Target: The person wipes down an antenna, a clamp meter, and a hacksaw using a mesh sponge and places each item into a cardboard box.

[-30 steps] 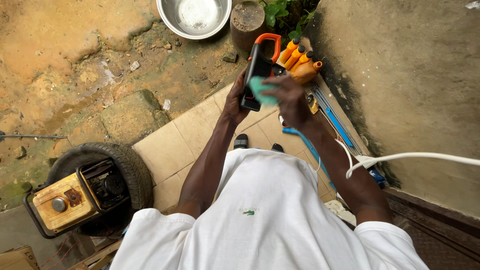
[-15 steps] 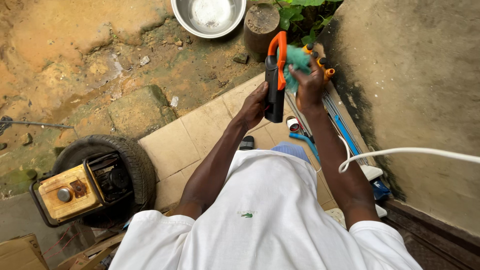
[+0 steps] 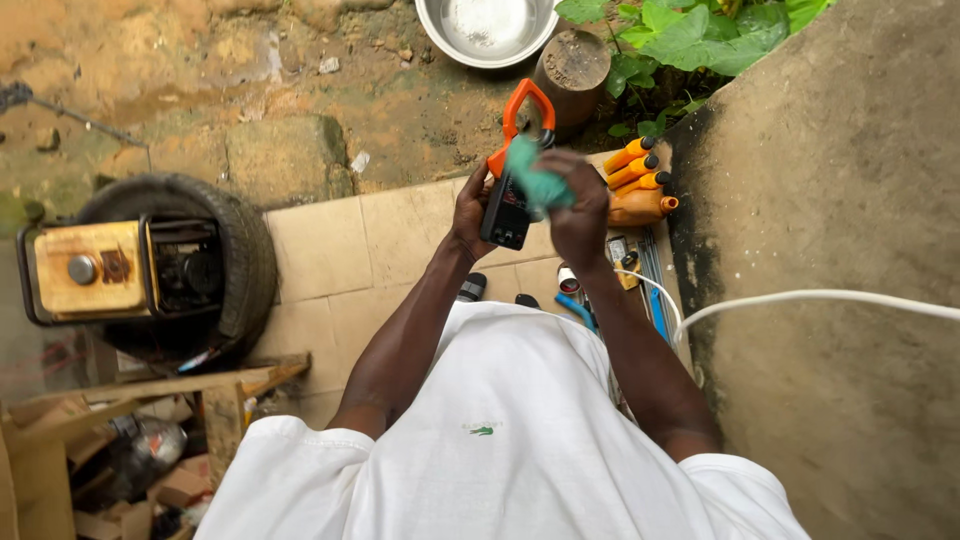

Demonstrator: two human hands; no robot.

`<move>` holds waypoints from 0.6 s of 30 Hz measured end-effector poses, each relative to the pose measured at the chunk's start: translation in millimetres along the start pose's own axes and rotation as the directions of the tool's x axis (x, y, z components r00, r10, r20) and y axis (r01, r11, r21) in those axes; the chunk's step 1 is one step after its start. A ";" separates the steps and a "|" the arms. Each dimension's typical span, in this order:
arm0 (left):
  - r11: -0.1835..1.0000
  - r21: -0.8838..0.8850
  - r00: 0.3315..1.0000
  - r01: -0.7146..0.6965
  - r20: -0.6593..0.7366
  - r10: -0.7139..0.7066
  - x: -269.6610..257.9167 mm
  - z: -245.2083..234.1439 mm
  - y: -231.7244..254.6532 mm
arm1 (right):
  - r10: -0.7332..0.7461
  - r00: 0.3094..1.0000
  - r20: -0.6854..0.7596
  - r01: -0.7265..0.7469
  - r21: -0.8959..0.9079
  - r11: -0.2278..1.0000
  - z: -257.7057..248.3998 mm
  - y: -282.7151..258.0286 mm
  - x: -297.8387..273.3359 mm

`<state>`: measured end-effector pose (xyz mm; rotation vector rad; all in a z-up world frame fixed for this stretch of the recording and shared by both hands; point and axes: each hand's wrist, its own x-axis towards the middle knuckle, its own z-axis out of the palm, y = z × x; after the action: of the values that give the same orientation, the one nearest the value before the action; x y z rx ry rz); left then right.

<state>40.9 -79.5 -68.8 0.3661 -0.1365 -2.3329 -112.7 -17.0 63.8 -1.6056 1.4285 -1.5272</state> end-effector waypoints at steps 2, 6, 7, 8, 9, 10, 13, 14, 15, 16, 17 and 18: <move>0.990 0.133 0.990 -0.047 0.140 0.028 -4.6 19.7 -9.9 | -0.011 1.000 0.006 0.012 -0.195 0.981 -10.1 4.9 11.2; 0.998 -0.044 0.998 -0.044 0.038 0.045 -7.1 37.5 -27.6 | -0.137 0.930 0.341 0.215 -0.201 0.956 -37.8 20.7 -18.8; 0.998 0.010 0.997 -0.063 0.040 0.062 -9.4 41.5 -31.6 | -0.144 0.922 0.359 0.222 -0.187 0.957 -45.4 23.3 -28.4; 0.995 0.064 0.996 -0.079 0.040 0.077 -12.2 43.3 -36.0 | -0.126 0.941 0.315 0.143 -0.033 0.989 -52.4 27.6 -38.2; 0.993 0.059 0.995 -0.098 0.031 0.096 -15.5 43.7 -41.2 | -0.096 0.956 0.277 0.063 0.124 0.990 -58.6 34.5 -44.5; 0.986 0.092 0.989 -0.140 0.063 0.135 -18.8 43.6 -47.3 | -0.100 0.949 0.297 0.062 0.136 0.989 -63.9 44.4 -45.5; 0.963 0.158 0.975 -0.216 0.096 0.203 -30.7 45.9 -62.4 | 0.356 0.932 0.068 -0.348 0.445 0.825 -72.5 74.1 -48.9; 0.955 0.195 0.972 -0.224 0.111 0.206 -31.4 47.4 -68.5 | 0.413 0.910 0.023 -0.348 0.584 0.733 -77.7 83.8 -52.3; 0.952 0.193 0.969 -0.239 0.106 0.222 -31.8 48.5 -74.7 | 0.477 0.879 -0.011 -0.330 0.708 0.624 -80.7 92.9 -56.1; 0.934 0.230 0.961 -0.273 0.113 0.253 -33.5 49.4 -79.3 | 0.474 0.880 0.005 -0.338 0.709 0.619 -79.9 100.0 -60.5; 0.914 0.266 0.952 -0.305 0.120 0.283 -35.7 49.3 -82.4 | 0.520 0.854 -0.008 -0.374 0.687 0.624 -78.2 105.9 -64.7; 0.911 0.262 0.948 -0.318 0.116 0.297 -37.2 48.3 -85.8 | 0.563 0.826 -0.025 -0.409 0.660 0.630 -78.5 111.2 -68.7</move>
<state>-6.7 7.0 -32.2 0.3665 -0.5259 -2.0148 -210.5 31.8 -42.6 -0.5708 1.1340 -1.6295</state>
